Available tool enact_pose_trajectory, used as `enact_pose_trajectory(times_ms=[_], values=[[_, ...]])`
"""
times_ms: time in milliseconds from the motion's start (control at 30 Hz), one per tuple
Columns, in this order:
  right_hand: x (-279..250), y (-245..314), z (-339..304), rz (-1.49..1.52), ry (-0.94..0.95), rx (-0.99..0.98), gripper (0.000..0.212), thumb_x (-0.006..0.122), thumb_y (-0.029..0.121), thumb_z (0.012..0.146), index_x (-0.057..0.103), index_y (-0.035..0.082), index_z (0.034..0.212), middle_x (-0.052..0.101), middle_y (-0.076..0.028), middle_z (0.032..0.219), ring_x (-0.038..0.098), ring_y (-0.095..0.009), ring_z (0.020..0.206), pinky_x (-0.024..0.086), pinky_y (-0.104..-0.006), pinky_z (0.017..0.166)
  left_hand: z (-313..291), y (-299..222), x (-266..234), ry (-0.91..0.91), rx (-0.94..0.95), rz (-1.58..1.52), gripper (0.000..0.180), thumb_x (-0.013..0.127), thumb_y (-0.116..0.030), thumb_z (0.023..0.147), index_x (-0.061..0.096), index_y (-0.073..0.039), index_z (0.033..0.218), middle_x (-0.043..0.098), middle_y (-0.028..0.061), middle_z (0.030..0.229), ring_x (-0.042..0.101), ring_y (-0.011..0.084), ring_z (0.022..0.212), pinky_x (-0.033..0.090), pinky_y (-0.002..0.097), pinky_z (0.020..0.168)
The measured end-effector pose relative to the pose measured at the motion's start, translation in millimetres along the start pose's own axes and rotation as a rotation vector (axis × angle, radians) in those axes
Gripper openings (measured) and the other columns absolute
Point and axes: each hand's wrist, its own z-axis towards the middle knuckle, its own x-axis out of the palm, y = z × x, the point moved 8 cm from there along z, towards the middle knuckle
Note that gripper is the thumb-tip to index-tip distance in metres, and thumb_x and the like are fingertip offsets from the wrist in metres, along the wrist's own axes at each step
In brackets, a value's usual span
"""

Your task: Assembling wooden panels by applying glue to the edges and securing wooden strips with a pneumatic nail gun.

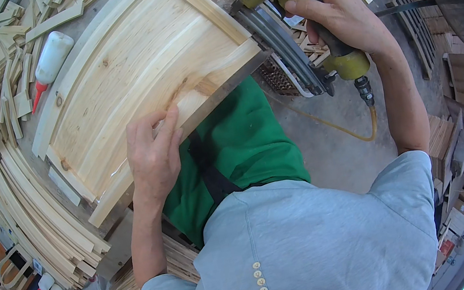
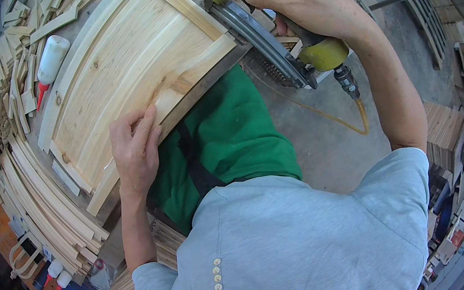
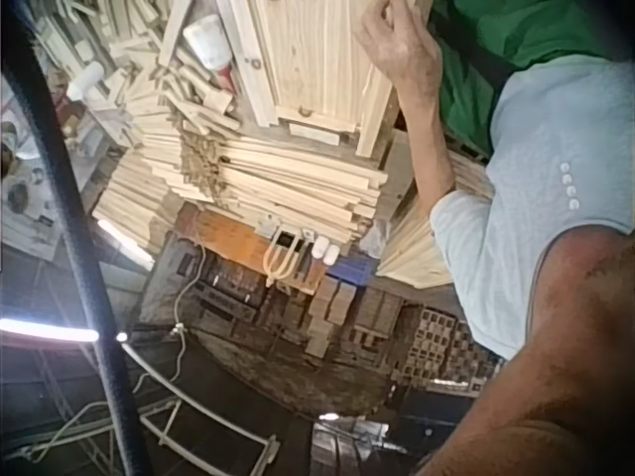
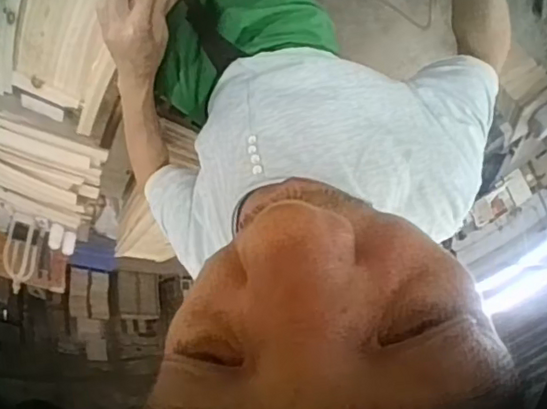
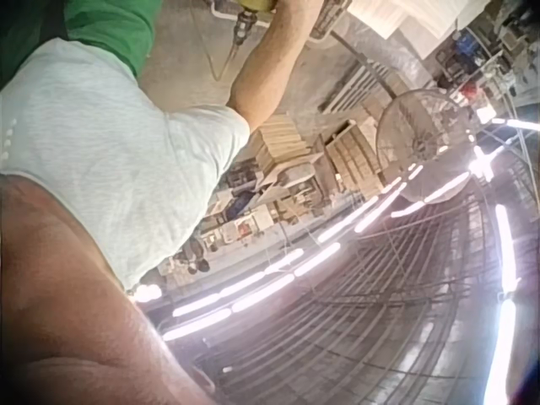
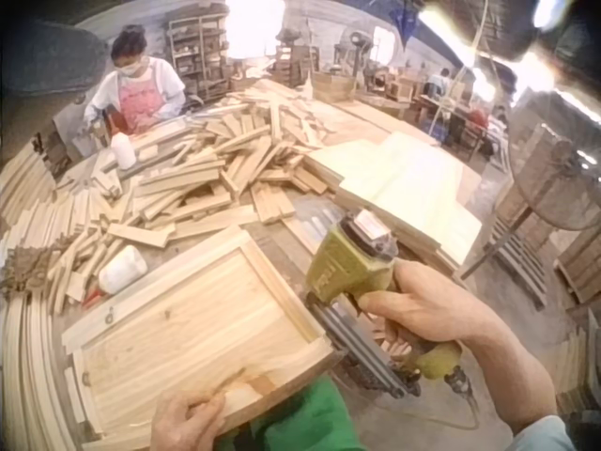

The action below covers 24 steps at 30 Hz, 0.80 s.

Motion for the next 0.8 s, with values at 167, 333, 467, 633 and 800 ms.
enact_pose_trajectory(times_ms=[167,333,467,633,800], values=[[2.3,0.2,-0.6,0.007,0.018,-0.018,0.032,0.06,0.027,0.094,0.057,-0.002,0.106,0.058,-0.002,0.074,0.058,-0.006,0.057,0.046,-0.0221,0.05,-0.9,-0.4,1.8,-0.011,0.026,0.002,0.039,0.071,-0.001,0.072,0.067,-0.001,0.11,0.06,0.0134,0.098,0.055,0.0295,0.088,0.046,0.0388,0.077],[1.1,-0.2,-1.0,-0.009,-0.009,0.009,0.031,0.059,0.026,0.094,0.057,-0.002,0.105,0.058,-0.003,0.074,0.057,-0.007,0.056,0.046,-0.0225,0.051,4.3,4.8,9.1,-0.01,0.001,-0.036,0.038,0.071,0.0,0.072,0.067,-0.001,0.11,0.059,0.0137,0.099,0.054,0.0294,0.089,0.045,0.0389,0.078],[1.8,2.3,0.3,-0.015,0.004,-0.002,0.03,0.06,0.025,0.094,0.058,-0.002,0.105,0.059,-0.003,0.076,0.057,-0.007,0.056,0.046,-0.0225,0.051,4.3,8.4,13.2,-0.04,-0.023,-0.06,0.038,0.071,0.001,0.072,0.067,0.0,0.109,0.058,0.0135,0.099,0.052,0.0295,0.089,0.044,0.0382,0.081],[-0.9,2.8,-2.3,0.074,-0.026,-0.039,0.034,0.062,0.029,0.091,0.06,-0.004,0.096,0.06,-0.004,0.066,0.06,-0.01,0.057,0.048,-0.0247,0.053,6.1,5.6,14.7,-0.064,-0.022,-0.047,0.036,0.069,0.002,0.074,0.068,-0.002,0.11,0.058,0.0115,0.098,0.05,0.026,0.087,0.045,0.0351,0.077],[1.6,16.3,-7.9,0.09,0.014,-0.055,0.032,0.062,0.027,0.092,0.06,-0.004,0.101,0.06,-0.003,0.073,0.059,-0.008,0.058,0.047,-0.0235,0.053,5.1,7.6,15.0,-0.084,-0.039,-0.081,0.037,0.07,0.0,0.072,0.067,-0.001,0.109,0.058,0.0129,0.098,0.051,0.0285,0.089,0.043,0.0371,0.079]])
